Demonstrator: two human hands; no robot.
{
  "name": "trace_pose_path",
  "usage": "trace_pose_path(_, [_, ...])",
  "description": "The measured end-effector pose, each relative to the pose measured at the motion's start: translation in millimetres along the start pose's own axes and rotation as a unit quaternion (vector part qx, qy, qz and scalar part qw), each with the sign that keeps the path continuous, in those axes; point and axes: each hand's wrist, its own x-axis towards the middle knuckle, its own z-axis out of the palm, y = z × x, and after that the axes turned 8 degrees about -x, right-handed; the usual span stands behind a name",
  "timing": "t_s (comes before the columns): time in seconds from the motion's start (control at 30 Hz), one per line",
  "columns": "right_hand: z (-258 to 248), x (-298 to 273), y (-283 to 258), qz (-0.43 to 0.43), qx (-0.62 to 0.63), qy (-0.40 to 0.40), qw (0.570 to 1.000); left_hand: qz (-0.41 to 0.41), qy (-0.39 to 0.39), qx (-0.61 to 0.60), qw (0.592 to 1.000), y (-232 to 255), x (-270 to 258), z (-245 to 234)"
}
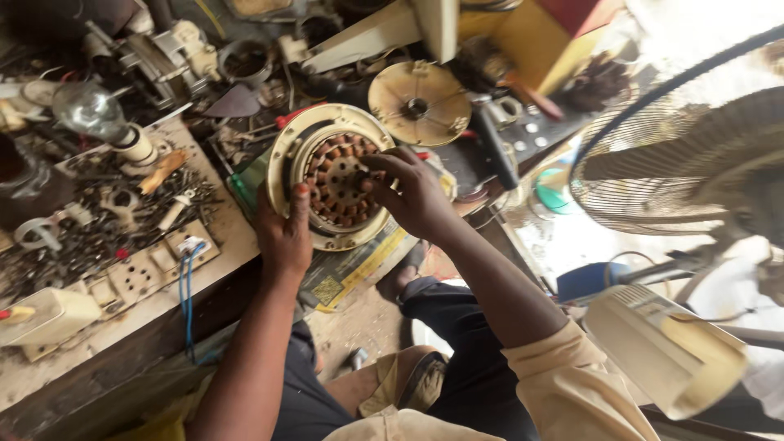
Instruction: The person disassembles a small cylindrical component, likely a bearing, using a screwdriver. They then wipe the component with a cloth and insert it into the center of a larger motor stator assembly. The person continues to adjust and inspect the assembly.
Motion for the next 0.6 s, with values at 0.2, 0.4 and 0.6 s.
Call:
trace_pose_path(0.2, [5.6,7.3,10.1,0.019,0.058,-0.073,0.995,0.004,0.006,-0.005,1.000,2.0,1.1,1.4])
trace_pose_path(0.4, [15.3,13.2,17.6,0.032,0.155,-0.113,0.981,0.011,0.001,-0.026,1.000,6.5,0.8,1.8])
trace_pose_path(0.6, [11.7,21.8,19.0,0.063,0.171,-0.167,0.969,-0.008,-0.003,-0.018,1.000,6.4,0.9,0.7])
